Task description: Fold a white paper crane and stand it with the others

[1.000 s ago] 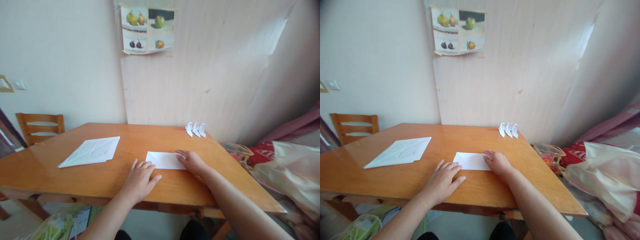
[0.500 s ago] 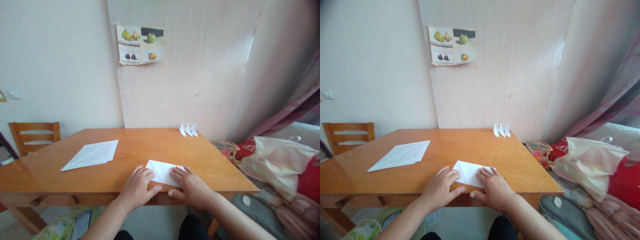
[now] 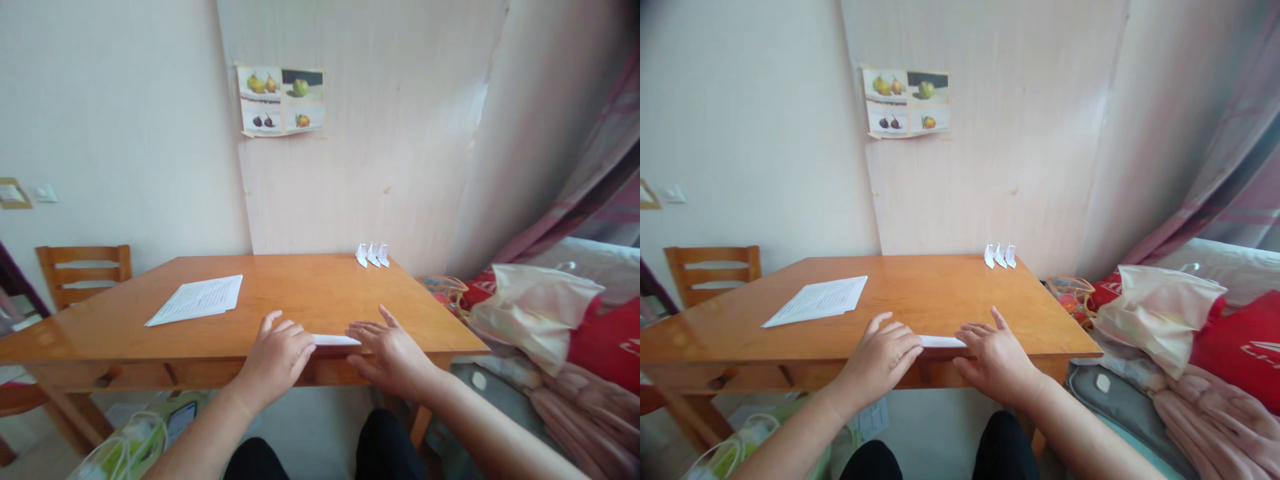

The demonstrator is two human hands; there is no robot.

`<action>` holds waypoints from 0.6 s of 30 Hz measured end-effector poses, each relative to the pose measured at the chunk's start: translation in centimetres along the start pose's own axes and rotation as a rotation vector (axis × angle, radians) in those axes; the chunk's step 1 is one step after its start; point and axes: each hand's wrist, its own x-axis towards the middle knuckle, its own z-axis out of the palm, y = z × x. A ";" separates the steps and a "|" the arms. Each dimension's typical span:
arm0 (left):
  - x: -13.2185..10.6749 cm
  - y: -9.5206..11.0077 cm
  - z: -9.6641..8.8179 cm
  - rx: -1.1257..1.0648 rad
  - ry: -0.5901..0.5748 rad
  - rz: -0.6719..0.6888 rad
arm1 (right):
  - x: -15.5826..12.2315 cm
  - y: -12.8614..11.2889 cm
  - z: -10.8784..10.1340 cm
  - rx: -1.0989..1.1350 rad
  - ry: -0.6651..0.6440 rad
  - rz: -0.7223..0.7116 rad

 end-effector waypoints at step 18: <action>1.8 3.8 -5.3 0.028 0.006 -0.019 | 2.9 -5.4 -3.9 -0.145 0.169 -0.085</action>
